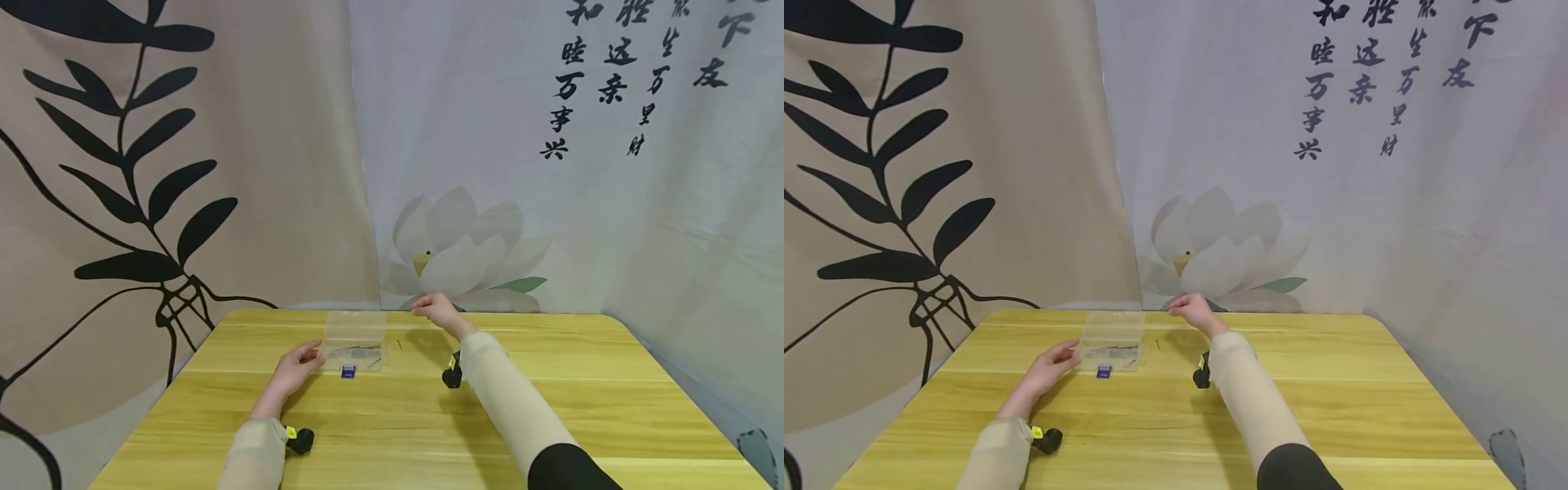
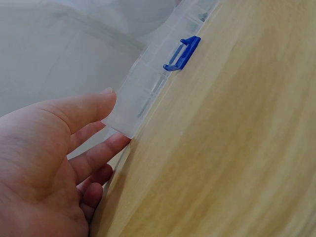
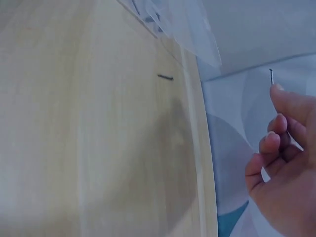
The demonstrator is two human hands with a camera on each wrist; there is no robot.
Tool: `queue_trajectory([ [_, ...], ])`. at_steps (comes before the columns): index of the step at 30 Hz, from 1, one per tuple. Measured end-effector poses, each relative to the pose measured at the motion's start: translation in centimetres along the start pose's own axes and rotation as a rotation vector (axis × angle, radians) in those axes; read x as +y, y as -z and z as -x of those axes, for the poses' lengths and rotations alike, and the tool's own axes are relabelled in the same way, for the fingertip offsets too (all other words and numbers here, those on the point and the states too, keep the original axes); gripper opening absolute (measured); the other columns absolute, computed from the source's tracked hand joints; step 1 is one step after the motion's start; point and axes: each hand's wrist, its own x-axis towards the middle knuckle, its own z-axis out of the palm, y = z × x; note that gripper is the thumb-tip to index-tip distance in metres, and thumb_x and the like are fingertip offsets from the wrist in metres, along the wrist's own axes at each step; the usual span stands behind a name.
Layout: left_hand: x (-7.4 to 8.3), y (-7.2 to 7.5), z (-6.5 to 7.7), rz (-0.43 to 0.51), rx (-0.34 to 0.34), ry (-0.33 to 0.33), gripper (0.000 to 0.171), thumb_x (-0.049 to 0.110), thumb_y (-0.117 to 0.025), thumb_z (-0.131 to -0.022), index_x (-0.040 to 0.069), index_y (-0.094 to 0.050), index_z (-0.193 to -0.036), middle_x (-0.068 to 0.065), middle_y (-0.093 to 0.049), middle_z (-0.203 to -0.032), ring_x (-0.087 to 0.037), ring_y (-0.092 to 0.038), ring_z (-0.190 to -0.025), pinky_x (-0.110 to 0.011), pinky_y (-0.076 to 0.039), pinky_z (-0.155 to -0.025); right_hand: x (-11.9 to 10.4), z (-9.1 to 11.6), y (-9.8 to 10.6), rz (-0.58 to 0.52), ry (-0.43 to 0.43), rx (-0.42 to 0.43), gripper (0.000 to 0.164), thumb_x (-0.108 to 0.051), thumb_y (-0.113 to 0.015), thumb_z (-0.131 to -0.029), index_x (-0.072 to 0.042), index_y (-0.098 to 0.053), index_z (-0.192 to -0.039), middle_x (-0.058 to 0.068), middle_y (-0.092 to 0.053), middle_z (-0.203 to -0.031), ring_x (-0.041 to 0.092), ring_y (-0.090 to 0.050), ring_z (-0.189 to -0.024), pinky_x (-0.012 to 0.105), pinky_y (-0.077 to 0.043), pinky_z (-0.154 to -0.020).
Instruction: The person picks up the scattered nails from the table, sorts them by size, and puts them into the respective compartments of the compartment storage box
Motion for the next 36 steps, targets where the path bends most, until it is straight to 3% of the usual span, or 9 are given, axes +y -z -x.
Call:
queue_trajectory([
  [16,0.4,-0.2,0.1,0.002,-0.009,-0.001,0.051,0.021,-0.062,-0.097,0.006,-0.046,-0.144,-0.019,-0.057,-0.127,-0.034,-0.052,-0.117,-0.05,-0.041,-0.097,-0.6,1.3,-3.8,0.027,0.109,-0.118,0.015,-0.007,-0.062,-0.093,0.004,-0.072,-0.099,0.012,-0.07,-0.107,0.025,-0.063,-0.101,0.041,-0.049,-0.09],
  [19,0.4,-0.2,0.1,0.008,-0.004,0.001,0.051,0.02,-0.062,-0.097,0.006,-0.047,-0.143,-0.02,-0.058,-0.127,-0.034,-0.052,-0.117,-0.05,-0.041,-0.097,-0.7,1.4,-4.6,0.065,0.124,-0.136,0.013,-0.007,-0.064,-0.092,0.001,-0.074,-0.097,0.01,-0.071,-0.104,0.018,-0.062,-0.096,0.034,-0.049,-0.086],
  [24,0.2,-0.2,0.1,0.013,-0.002,0.002,0.05,0.019,-0.062,-0.096,0.005,-0.048,-0.143,-0.021,-0.058,-0.126,-0.035,-0.052,-0.116,-0.049,-0.042,-0.096,-1.0,1.3,-6.0,0.126,0.156,-0.158,0.011,-0.006,-0.066,-0.09,-0.002,-0.075,-0.095,0.008,-0.071,-0.102,0.008,-0.055,-0.075,0.024,-0.045,-0.065],
  [29,0.2,-0.1,0.3,0.018,-0.007,-0.001,0.051,0.019,-0.062,-0.097,0.004,-0.047,-0.143,-0.02,-0.058,-0.126,-0.034,-0.053,-0.115,-0.049,-0.043,-0.095,-1.8,1.7,-7.0,0.128,0.207,-0.188,0.011,-0.002,-0.065,-0.089,0.0,-0.075,-0.092,0.007,-0.072,-0.096,0.007,-0.055,-0.075,0.023,-0.046,-0.067],
  [36,0.2,0.0,0.3,0.022,-0.01,-0.003,0.051,0.02,-0.062,-0.097,0.005,-0.047,-0.143,-0.019,-0.058,-0.126,-0.033,-0.053,-0.115,-0.049,-0.043,-0.095,-2.1,1.7,-8.0,0.159,0.18,-0.192,0.009,-0.002,-0.066,-0.089,-0.001,-0.074,-0.092,0.007,-0.072,-0.095,0.008,-0.053,-0.072,0.022,-0.045,-0.064],
])
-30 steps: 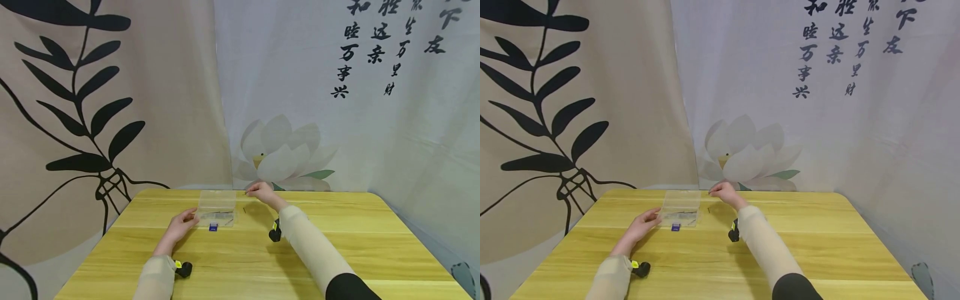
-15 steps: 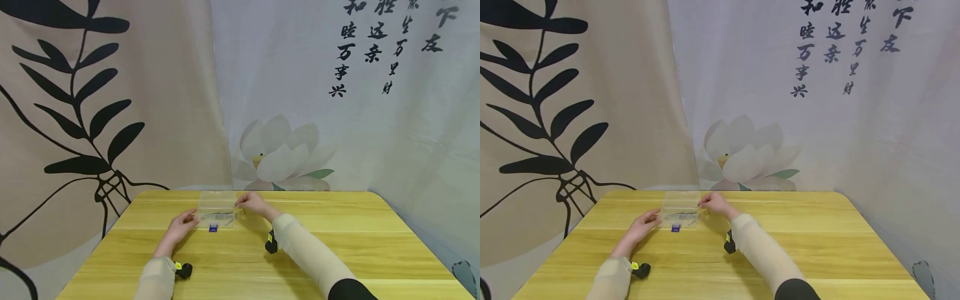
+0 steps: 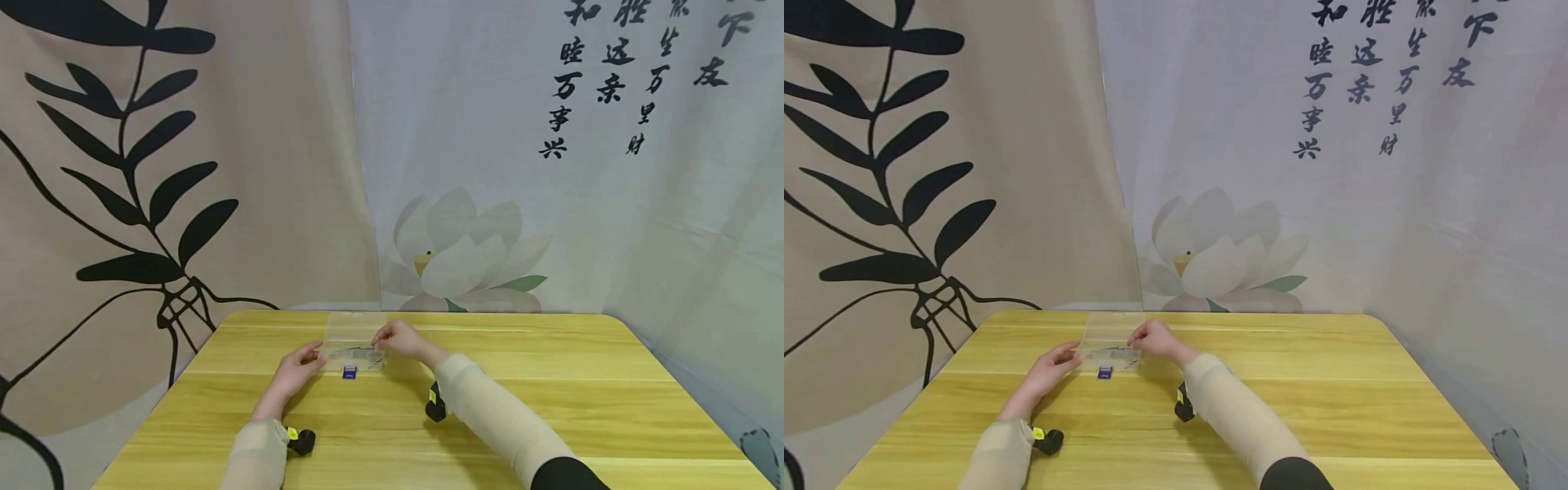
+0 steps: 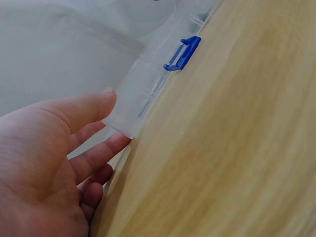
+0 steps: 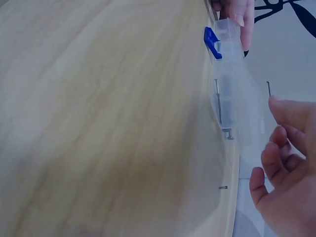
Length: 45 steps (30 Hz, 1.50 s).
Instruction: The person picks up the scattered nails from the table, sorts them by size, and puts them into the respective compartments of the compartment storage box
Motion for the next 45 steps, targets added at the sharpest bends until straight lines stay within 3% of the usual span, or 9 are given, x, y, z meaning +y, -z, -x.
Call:
queue_trajectory([
  [19,-0.1,0.1,-0.1,-0.018,0.001,-0.012,0.051,0.02,-0.062,-0.096,0.003,-0.048,-0.142,-0.02,-0.059,-0.124,-0.033,-0.053,-0.114,-0.047,-0.044,-0.094,0.3,-0.4,-1.4,0.062,0.053,0.024,0.007,-0.001,-0.07,-0.083,-0.004,-0.076,-0.084,0.004,-0.072,-0.092,0.01,-0.054,-0.081,0.028,-0.044,-0.074],
  [26,-0.1,0.0,-0.1,-0.025,0.012,-0.009,0.05,0.019,-0.062,-0.096,0.003,-0.049,-0.141,-0.019,-0.06,-0.122,-0.033,-0.054,-0.113,-0.046,-0.043,-0.093,0.0,-0.2,-1.9,0.116,0.057,0.011,0.005,-0.004,-0.072,-0.085,-0.005,-0.077,-0.084,-0.002,-0.06,-0.092,0.012,-0.051,-0.089,0.034,-0.042,-0.087],
  [31,-0.2,0.0,-0.2,-0.023,0.009,-0.009,0.05,0.02,-0.062,-0.096,0.004,-0.049,-0.142,-0.019,-0.06,-0.123,-0.033,-0.054,-0.114,-0.046,-0.044,-0.093,-0.3,0.0,-2.0,0.142,0.06,0.005,0.005,-0.006,-0.072,-0.086,-0.006,-0.076,-0.084,-0.003,-0.054,-0.092,0.012,-0.047,-0.087,0.033,-0.041,-0.084],
  [37,-0.3,0.1,-0.2,-0.016,-0.003,-0.005,0.051,0.02,-0.062,-0.096,0.005,-0.047,-0.143,-0.019,-0.059,-0.125,-0.033,-0.053,-0.115,-0.048,-0.044,-0.094,-0.2,0.1,-2.3,0.187,0.075,0.01,0.007,-0.006,-0.071,-0.086,-0.01,-0.076,-0.082,-0.003,-0.056,-0.092,0.01,-0.046,-0.086,0.03,-0.041,-0.082],
  [45,-0.3,0.2,0.0,-0.019,-0.001,-0.004,0.051,0.02,-0.063,-0.096,0.005,-0.048,-0.142,-0.018,-0.06,-0.123,-0.032,-0.054,-0.113,-0.047,-0.045,-0.093,-0.2,0.3,-2.6,0.168,0.056,0.005,0.008,-0.003,-0.071,-0.086,-0.008,-0.076,-0.081,-0.002,-0.056,-0.09,0.009,-0.046,-0.083,0.028,-0.042,-0.077],
])
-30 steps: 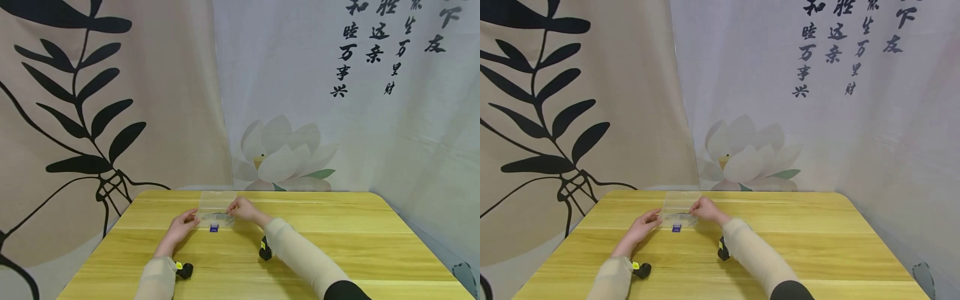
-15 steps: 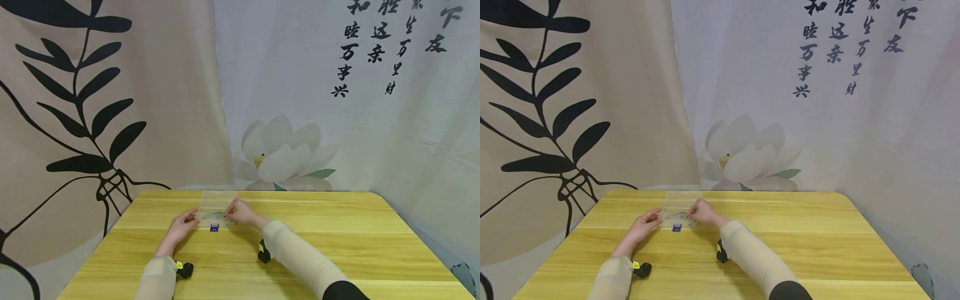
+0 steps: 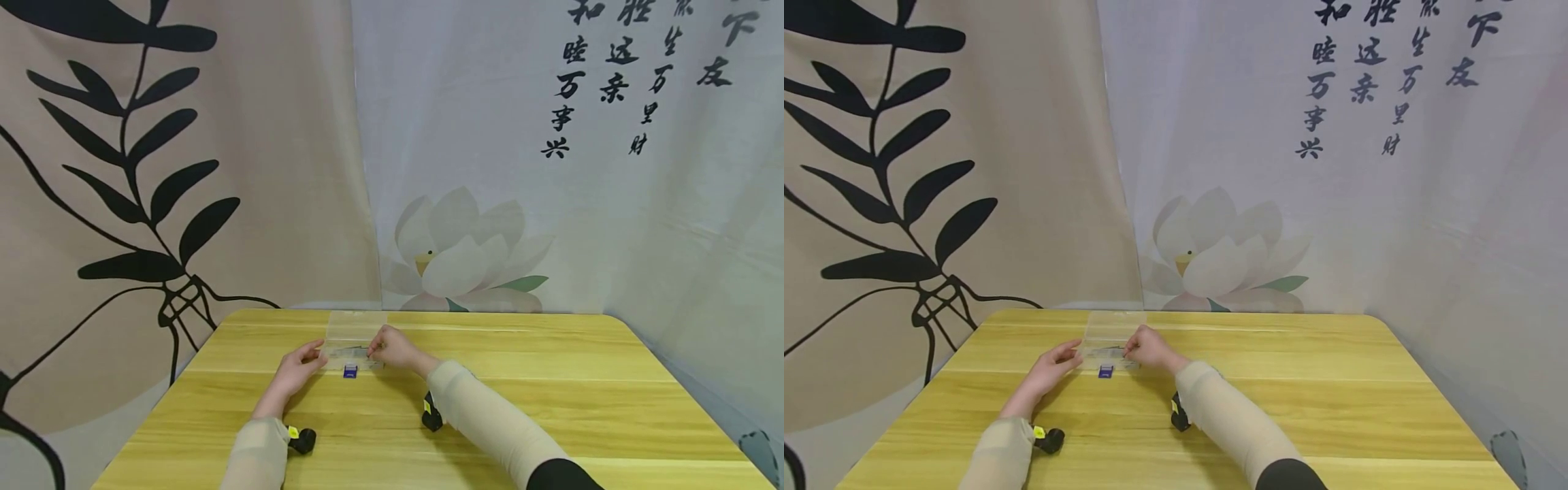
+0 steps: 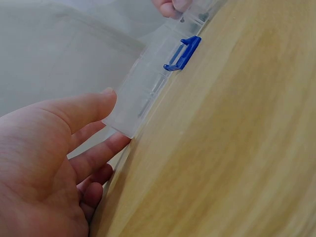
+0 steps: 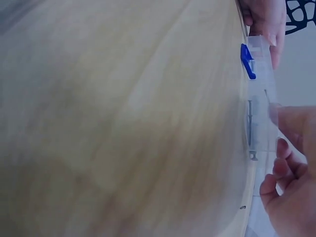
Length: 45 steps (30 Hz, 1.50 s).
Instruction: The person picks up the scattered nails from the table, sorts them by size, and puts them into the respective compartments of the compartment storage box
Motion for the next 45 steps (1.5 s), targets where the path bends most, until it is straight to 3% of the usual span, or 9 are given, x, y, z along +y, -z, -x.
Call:
queue_trajectory([
  [11,0.1,0.1,0.1,0.006,0.0,-0.008,0.05,0.019,-0.063,-0.096,0.003,-0.049,-0.141,-0.016,-0.061,-0.121,-0.03,-0.054,-0.112,-0.043,-0.046,-0.09,0.4,-0.4,0.3,0.008,0.011,0.034,0.008,-0.003,-0.071,-0.085,-0.008,-0.077,-0.082,-0.004,-0.059,-0.088,0.01,-0.05,-0.084,0.029,-0.042,-0.078],
  [19,-0.2,0.1,-0.1,0.0,0.0,-0.013,0.05,0.019,-0.062,-0.096,0.004,-0.049,-0.142,-0.017,-0.06,-0.122,-0.031,-0.054,-0.113,-0.046,-0.044,-0.093,0.7,-0.2,2.3,0.001,-0.009,0.095,0.01,-0.005,-0.066,-0.089,-0.005,-0.076,-0.089,0.005,-0.069,-0.098,0.023,-0.059,-0.098,0.042,-0.044,-0.091],
  [27,-0.1,0.1,-0.1,0.004,0.001,-0.007,0.05,0.019,-0.062,-0.097,0.005,-0.048,-0.142,-0.017,-0.06,-0.123,-0.031,-0.053,-0.114,-0.047,-0.044,-0.094,2.3,0.3,3.6,0.005,-0.07,0.143,0.014,-0.006,-0.062,-0.091,-0.004,-0.076,-0.095,0.004,-0.06,-0.094,0.017,-0.048,-0.082,0.033,-0.042,-0.073],
  [34,-0.1,0.0,0.0,0.014,0.001,-0.005,0.05,0.019,-0.063,-0.096,0.004,-0.049,-0.142,-0.016,-0.061,-0.121,-0.031,-0.054,-0.112,-0.045,-0.045,-0.092,4.1,1.2,3.8,-0.028,-0.118,0.177,0.019,0.002,-0.058,-0.088,-0.001,-0.074,-0.098,0.008,-0.065,-0.1,0.017,-0.051,-0.086,0.034,-0.043,-0.077],
  [39,-0.2,-0.1,0.1,0.015,0.002,0.0,0.05,0.02,-0.063,-0.096,0.005,-0.049,-0.142,-0.016,-0.061,-0.121,-0.03,-0.055,-0.111,-0.044,-0.046,-0.091,5.3,1.5,3.5,-0.061,-0.134,0.133,0.026,0.006,-0.058,-0.086,0.001,-0.072,-0.107,0.015,-0.065,-0.094,0.013,-0.041,-0.068,0.027,-0.038,-0.062],
  [45,-0.2,0.0,0.0,0.011,0.009,-0.003,0.049,0.018,-0.063,-0.096,0.005,-0.05,-0.141,-0.016,-0.062,-0.12,-0.031,-0.055,-0.11,-0.045,-0.045,-0.091,5.7,1.4,3.3,-0.041,-0.146,0.085,0.03,0.003,-0.064,-0.086,-0.001,-0.071,-0.114,0.012,-0.067,-0.101,0.012,-0.04,-0.067,0.026,-0.035,-0.062],
])
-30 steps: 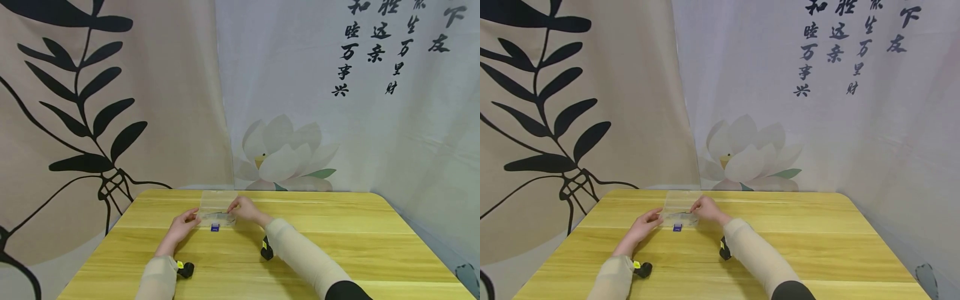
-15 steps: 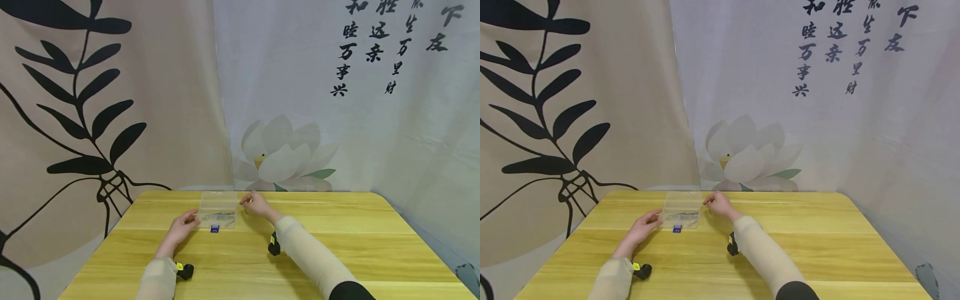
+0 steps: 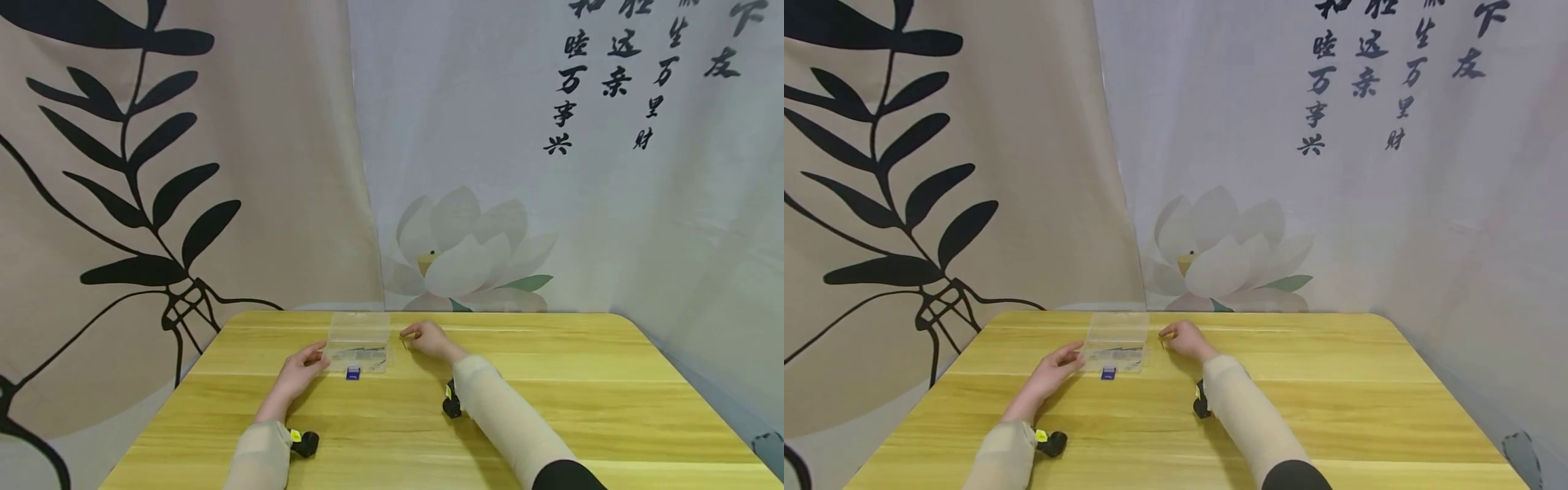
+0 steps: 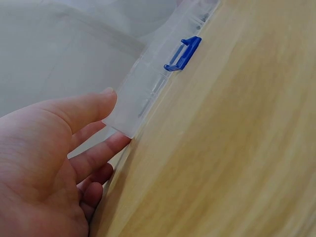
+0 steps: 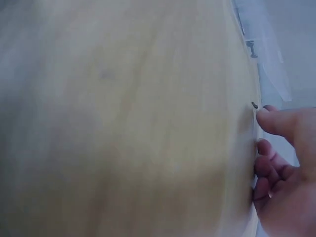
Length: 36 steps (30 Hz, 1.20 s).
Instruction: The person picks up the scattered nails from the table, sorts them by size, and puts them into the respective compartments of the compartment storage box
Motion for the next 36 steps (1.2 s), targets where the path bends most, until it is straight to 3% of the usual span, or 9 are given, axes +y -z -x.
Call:
queue_trajectory([
  [4,0.02,0.03,-0.04,-0.002,0.001,-0.003,0.048,0.017,-0.063,-0.096,0.005,-0.05,-0.141,-0.016,-0.062,-0.119,-0.031,-0.055,-0.11,-0.045,-0.045,-0.091,0.0,-0.19,0.05,0.029,0.013,-0.037,0.034,0.004,-0.064,-0.085,-0.002,-0.07,-0.117,0.0,-0.052,-0.066,0.01,-0.032,-0.054,0.023,-0.03,-0.055],
  [8,0.0,0.09,-0.05,-0.008,0.0,-0.004,0.049,0.018,-0.063,-0.096,0.005,-0.049,-0.142,-0.016,-0.061,-0.12,-0.031,-0.055,-0.111,-0.045,-0.045,-0.092,-0.09,-0.27,0.2,0.043,0.038,-0.078,0.034,0.005,-0.062,-0.086,-0.002,-0.069,-0.119,-0.005,-0.028,-0.054,0.008,-0.025,-0.05,0.022,-0.026,-0.051],
  [11,-0.02,0.15,-0.03,-0.012,-0.006,-0.001,0.05,0.019,-0.062,-0.097,0.005,-0.048,-0.143,-0.016,-0.06,-0.122,-0.031,-0.054,-0.113,-0.047,-0.044,-0.094,-0.16,-0.25,0.31,0.054,0.037,-0.084,0.032,0.005,-0.062,-0.087,-0.002,-0.07,-0.117,-0.003,-0.048,-0.062,0.011,-0.03,-0.055,0.024,-0.029,-0.056],
  [13,0.03,0.16,0.01,-0.01,-0.007,0.002,0.05,0.019,-0.062,-0.097,0.005,-0.047,-0.143,-0.017,-0.06,-0.123,-0.032,-0.054,-0.113,-0.048,-0.044,-0.094,-0.15,-0.22,0.34,0.063,0.03,-0.08,0.03,0.004,-0.062,-0.087,-0.003,-0.071,-0.115,0.003,-0.064,-0.081,0.012,-0.037,-0.063,0.026,-0.033,-0.061],
  [15,0.1,0.16,0.09,-0.011,-0.01,0.002,0.051,0.019,-0.061,-0.097,0.005,-0.047,-0.144,-0.017,-0.059,-0.124,-0.032,-0.054,-0.114,-0.049,-0.044,-0.094,-0.09,-0.17,0.32,0.067,0.02,-0.075,0.028,0.003,-0.063,-0.088,-0.004,-0.073,-0.113,0.007,-0.069,-0.104,0.014,-0.043,-0.072,0.028,-0.037,-0.067],
  [17,0.14,0.12,0.14,-0.008,-0.009,0.005,0.05,0.019,-0.062,-0.097,0.005,-0.047,-0.143,-0.017,-0.06,-0.124,-0.032,-0.054,-0.114,-0.048,-0.044,-0.094,-0.02,-0.11,0.31,0.067,0.009,-0.075,0.026,0.002,-0.064,-0.088,-0.006,-0.073,-0.111,0.008,-0.069,-0.112,0.015,-0.047,-0.079,0.03,-0.04,-0.073],
  [21,0.13,0.08,0.2,-0.013,-0.007,-0.002,0.05,0.018,-0.062,-0.097,0.004,-0.048,-0.142,-0.017,-0.06,-0.122,-0.032,-0.055,-0.112,-0.048,-0.045,-0.093,0.1,-0.04,0.32,0.062,0.009,-0.07,0.024,0.001,-0.065,-0.088,-0.007,-0.074,-0.109,0.008,-0.069,-0.112,0.014,-0.047,-0.079,0.031,-0.041,-0.074],
  [28,0.17,0.23,0.06,-0.013,-0.002,-0.002,0.05,0.019,-0.062,-0.096,0.005,-0.049,-0.142,-0.015,-0.061,-0.121,-0.031,-0.055,-0.111,-0.047,-0.044,-0.093,-0.04,0.09,0.58,0.039,0.035,-0.092,0.026,0.002,-0.062,-0.089,-0.005,-0.073,-0.112,0.015,-0.069,-0.101,0.014,-0.034,-0.065,0.028,-0.03,-0.064],
  [36,-0.1,0.15,-0.12,-0.008,-0.004,-0.005,0.05,0.019,-0.062,-0.096,0.005,-0.049,-0.142,-0.017,-0.061,-0.122,-0.031,-0.054,-0.113,-0.048,-0.044,-0.094,0.23,0.32,0.75,0.027,0.041,-0.083,0.021,0.002,-0.064,-0.088,-0.003,-0.074,-0.105,0.01,-0.07,-0.11,0.018,-0.058,-0.09,0.035,-0.046,-0.081],
])
